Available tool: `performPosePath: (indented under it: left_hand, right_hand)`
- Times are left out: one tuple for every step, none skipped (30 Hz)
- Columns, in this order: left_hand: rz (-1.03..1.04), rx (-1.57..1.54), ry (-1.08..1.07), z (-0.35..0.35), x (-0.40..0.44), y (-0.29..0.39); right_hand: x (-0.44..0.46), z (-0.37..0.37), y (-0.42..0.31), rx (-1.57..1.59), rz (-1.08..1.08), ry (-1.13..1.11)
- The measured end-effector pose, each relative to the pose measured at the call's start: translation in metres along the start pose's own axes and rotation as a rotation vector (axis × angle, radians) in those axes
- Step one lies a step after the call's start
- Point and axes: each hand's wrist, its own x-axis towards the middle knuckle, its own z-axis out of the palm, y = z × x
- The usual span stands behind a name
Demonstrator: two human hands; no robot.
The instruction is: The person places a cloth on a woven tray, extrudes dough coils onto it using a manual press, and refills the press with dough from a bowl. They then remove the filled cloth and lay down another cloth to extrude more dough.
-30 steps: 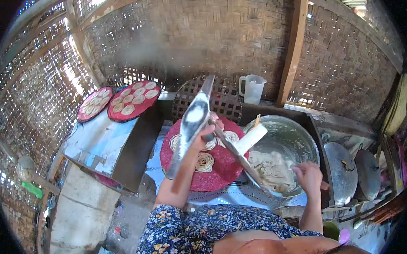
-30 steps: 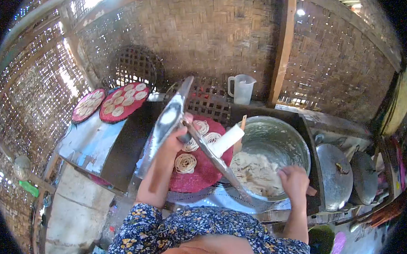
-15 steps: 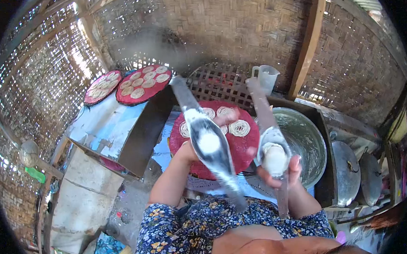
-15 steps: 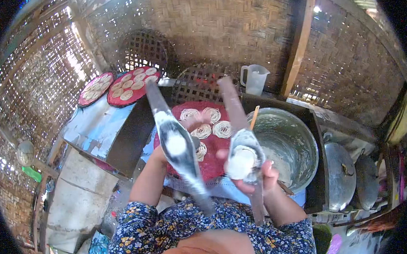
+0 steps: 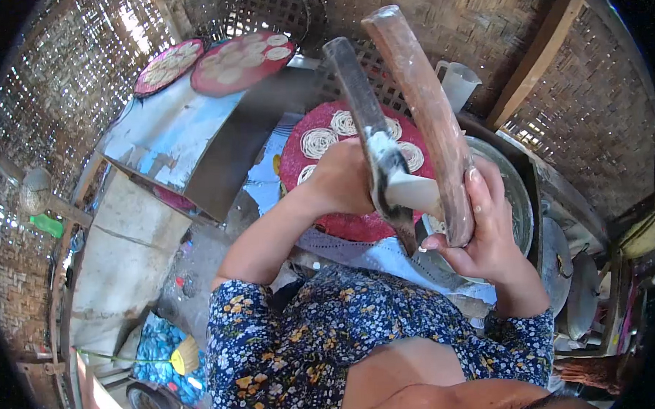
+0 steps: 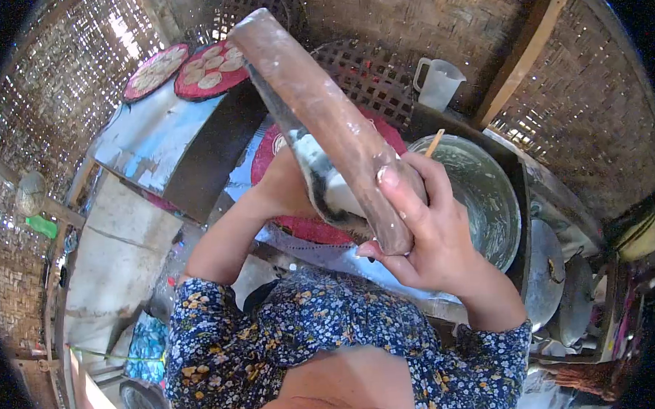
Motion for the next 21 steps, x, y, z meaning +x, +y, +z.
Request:
performPosePath:
  left_hand:
    - [-0.031, 0.022, -0.054, 0.001, 0.002, 0.001]
    - [-0.060, 0.042, -0.107, 0.002, 0.003, 0.001]
    - [-0.096, 0.022, -0.164, 0.006, 0.001, -0.004]
    - [-0.130, 0.019, -0.165, 0.010, 0.000, -0.005]
    - [-0.164, 0.018, -0.166, 0.013, -0.001, -0.004]
    - [-0.199, 0.016, -0.167, 0.017, -0.002, -0.004]
    - [-0.252, -0.027, -0.193, 0.019, -0.002, -0.007]
    - [-0.306, -0.071, -0.218, 0.022, -0.002, -0.010]
    - [-0.360, -0.116, -0.245, 0.026, -0.002, -0.014]
    - [-0.334, -0.126, -0.225, 0.033, -0.002, -0.020]
    - [-0.307, -0.134, -0.199, 0.042, -0.001, -0.029]
    - [-0.282, -0.142, -0.166, 0.047, 0.000, -0.034]
    - [-0.326, -0.307, -0.185, 0.024, 0.002, -0.018]
    - [-0.242, -0.674, -0.192, 0.018, 0.001, -0.022]
    - [-0.145, -1.038, -0.189, 0.011, 0.002, -0.032]
    - [-0.035, -1.399, -0.180, 0.001, 0.007, -0.034]
    - [0.094, -1.645, -0.116, -0.012, 0.019, -0.034]
    - [0.231, -1.885, -0.047, -0.030, 0.034, -0.022]
    - [0.376, -1.913, -0.042, -0.037, 0.039, -0.014]
    - [0.524, -1.933, -0.036, -0.038, 0.042, -0.009]
    - [0.547, -1.936, -0.024, -0.035, 0.044, -0.009]
  right_hand:
    - [0.000, 0.005, 0.000, -0.003, 0.009, 0.002]
    - [-0.001, 0.010, -0.001, -0.017, 0.034, -0.001]
    - [-0.004, 0.016, -0.001, -0.032, 0.059, -0.005]
    - [-0.007, 0.021, -0.001, -0.047, 0.084, -0.008]
    - [-0.011, 0.028, 0.000, -0.010, 0.142, -0.018]
    - [-0.012, 0.029, 0.003, 0.017, 0.150, -0.039]
    - [-0.012, 0.029, 0.007, 0.045, 0.157, -0.063]
    - [-0.012, 0.029, 0.012, 0.075, 0.165, -0.087]
    - [-0.012, 0.029, 0.018, 0.179, 0.278, -0.093]
    - [-0.020, 0.025, 0.027, 0.476, 0.479, -0.220]
    - [-0.032, 0.019, 0.042, 0.771, 0.675, -0.350]
    - [-0.038, 0.018, 0.051, 1.062, 0.868, -0.486]
    - [-0.043, 0.021, 0.050, 1.210, 0.903, -0.506]
    - [-0.052, 0.023, 0.043, 1.359, 0.940, -0.525]
    - [-0.059, 0.023, 0.037, 1.507, 0.976, -0.544]
    - [-0.063, 0.021, 0.034, 1.612, 0.980, -0.553]
    - [-0.068, 0.018, 0.032, 1.720, 0.983, -0.557]
    - [-0.073, 0.016, 0.032, 1.831, 0.987, -0.555]
    - [-0.075, 0.014, 0.033, 1.846, 0.976, -0.626]
    - [-0.077, 0.011, 0.034, 1.859, 0.962, -0.697]
    - [-0.078, 0.008, 0.037, 1.869, 0.944, -0.766]
